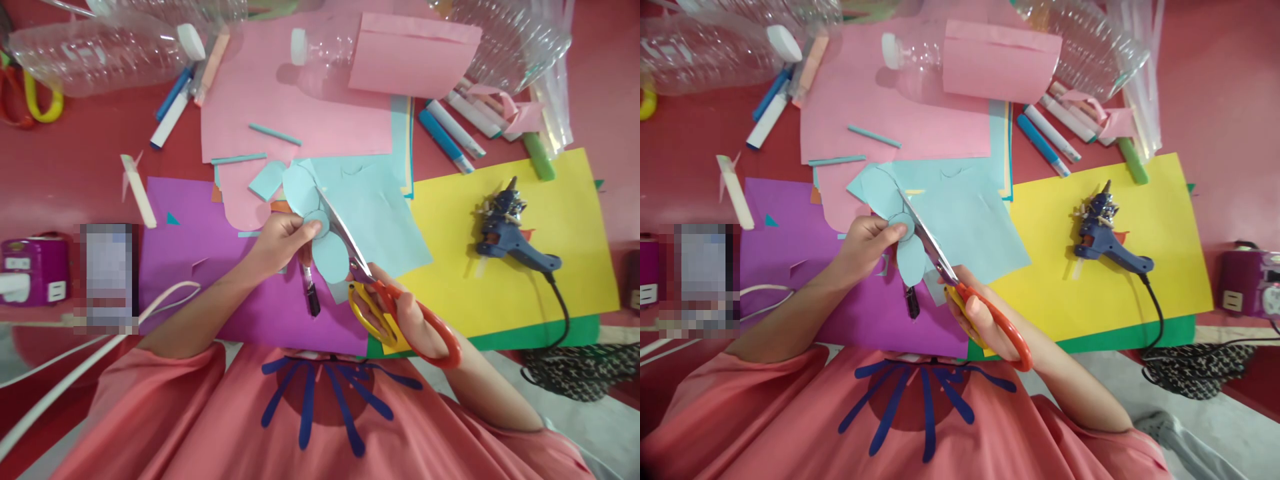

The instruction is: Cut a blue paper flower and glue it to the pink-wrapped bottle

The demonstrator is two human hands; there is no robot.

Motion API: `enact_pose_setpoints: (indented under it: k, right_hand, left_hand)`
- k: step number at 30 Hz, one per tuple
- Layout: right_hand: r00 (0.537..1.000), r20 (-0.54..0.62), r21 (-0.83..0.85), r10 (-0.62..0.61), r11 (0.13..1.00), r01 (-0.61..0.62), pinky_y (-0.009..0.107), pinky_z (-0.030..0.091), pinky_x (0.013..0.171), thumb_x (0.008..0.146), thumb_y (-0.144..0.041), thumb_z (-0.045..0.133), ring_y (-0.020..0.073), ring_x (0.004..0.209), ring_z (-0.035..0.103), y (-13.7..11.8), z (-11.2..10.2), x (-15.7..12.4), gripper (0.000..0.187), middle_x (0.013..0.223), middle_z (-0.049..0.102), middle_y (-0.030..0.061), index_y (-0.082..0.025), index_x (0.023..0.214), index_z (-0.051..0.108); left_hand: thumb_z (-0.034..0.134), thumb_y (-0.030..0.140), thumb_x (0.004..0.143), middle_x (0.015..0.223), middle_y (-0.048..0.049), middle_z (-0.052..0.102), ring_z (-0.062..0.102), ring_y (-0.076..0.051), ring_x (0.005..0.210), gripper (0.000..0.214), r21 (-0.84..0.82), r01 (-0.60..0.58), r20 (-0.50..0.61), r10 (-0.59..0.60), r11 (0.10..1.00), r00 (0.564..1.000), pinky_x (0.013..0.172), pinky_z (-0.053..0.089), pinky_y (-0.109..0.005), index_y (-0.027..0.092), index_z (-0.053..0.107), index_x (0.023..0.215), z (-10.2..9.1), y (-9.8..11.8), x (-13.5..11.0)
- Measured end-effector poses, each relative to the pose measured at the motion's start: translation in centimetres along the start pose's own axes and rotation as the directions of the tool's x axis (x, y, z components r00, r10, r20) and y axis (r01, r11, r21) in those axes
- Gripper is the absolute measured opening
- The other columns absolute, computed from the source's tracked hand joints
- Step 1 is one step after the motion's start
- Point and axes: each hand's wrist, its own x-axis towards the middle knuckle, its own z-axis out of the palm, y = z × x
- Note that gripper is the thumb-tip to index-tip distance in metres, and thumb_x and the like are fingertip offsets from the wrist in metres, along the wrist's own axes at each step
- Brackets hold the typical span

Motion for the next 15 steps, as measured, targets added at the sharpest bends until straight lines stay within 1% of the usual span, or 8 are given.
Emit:
enact_pose_setpoints:
  k: [3, 5, 8, 11, 13, 15]
  right_hand:
    - [0.998, -0.058, 0.020, 0.040, 0.999, -0.039, 0.021, 0.033, 0.038, 0.081, -0.086, 0.035, 0.0094, 0.046, 0.033, -0.50, 0.09, 0.01, 0.078, 0.064, 0.041, -0.0050, -0.025, 0.125, 0.053]
    - [0.995, -0.070, 0.021, 0.064, 0.998, -0.063, 0.021, 0.035, 0.040, 0.079, -0.087, 0.038, 0.0101, 0.048, 0.036, -0.76, 0.05, 0.02, 0.079, 0.063, 0.040, -0.0048, -0.024, 0.123, 0.055]
    - [0.994, -0.078, 0.025, 0.076, 0.997, -0.074, 0.021, 0.038, 0.041, 0.078, -0.088, 0.041, 0.0104, 0.050, 0.038, -0.91, -0.12, 0.00, 0.078, 0.064, 0.041, -0.0042, -0.024, 0.119, 0.057]
    - [0.994, -0.075, 0.019, 0.080, 0.997, -0.079, 0.021, 0.040, 0.044, 0.077, -0.087, 0.042, 0.0112, 0.053, 0.042, -0.89, -0.33, -0.04, 0.077, 0.065, 0.043, -0.0032, -0.023, 0.115, 0.059]
    - [0.994, -0.073, 0.013, 0.086, 0.996, -0.086, 0.022, 0.042, 0.046, 0.077, -0.088, 0.042, 0.0118, 0.055, 0.044, -0.88, -0.44, -0.07, 0.077, 0.065, 0.043, -0.0030, -0.023, 0.115, 0.059]
    - [0.993, -0.077, 0.006, 0.095, 0.995, -0.095, 0.021, 0.041, 0.046, 0.076, -0.088, 0.042, 0.0117, 0.054, 0.044, -0.90, -0.47, -0.10, 0.078, 0.063, 0.042, -0.0037, -0.023, 0.114, 0.059]
  left_hand:
    - [0.068, 0.060, 0.077, 0.037, 0.0031, 0.046, 0.045, -0.008, 0.036, 0.057, 0.014, 0.003, -0.013, -0.002, 1.000, 1.000, 0.037, 0.036, -0.022, 0.020, 0.046, 0.043, -0.06, -0.13, 0.08]
    - [0.067, 0.055, 0.078, 0.037, 0.0033, 0.045, 0.045, -0.008, 0.037, 0.054, 0.011, 0.016, -0.018, -0.016, 1.000, 1.000, 0.038, 0.036, -0.022, 0.021, 0.045, 0.043, -0.09, -0.20, 0.08]
    - [0.064, 0.046, 0.079, 0.038, 0.0038, 0.043, 0.044, -0.008, 0.038, 0.049, 0.001, 0.025, -0.030, -0.025, 1.000, 0.999, 0.039, 0.036, -0.023, 0.021, 0.042, 0.042, -0.08, -0.20, 0.05]
    - [0.062, 0.039, 0.078, 0.036, 0.0053, 0.036, 0.039, -0.007, 0.036, 0.048, -0.010, 0.009, -0.073, -0.010, 1.000, 0.997, 0.039, 0.033, -0.022, 0.022, 0.035, 0.041, -0.04, -0.13, 0.03]
    - [0.062, 0.037, 0.076, 0.036, 0.0061, 0.031, 0.035, -0.006, 0.035, 0.050, -0.005, -0.004, -0.104, 0.004, 1.000, 0.995, 0.038, 0.030, -0.022, 0.022, 0.030, 0.041, -0.08, -0.16, 0.05]
    - [0.062, 0.038, 0.076, 0.035, 0.0058, 0.032, 0.035, -0.006, 0.036, 0.050, 0.000, -0.002, -0.099, 0.002, 1.000, 0.995, 0.038, 0.030, -0.022, 0.022, 0.030, 0.040, -0.18, -0.28, 0.09]
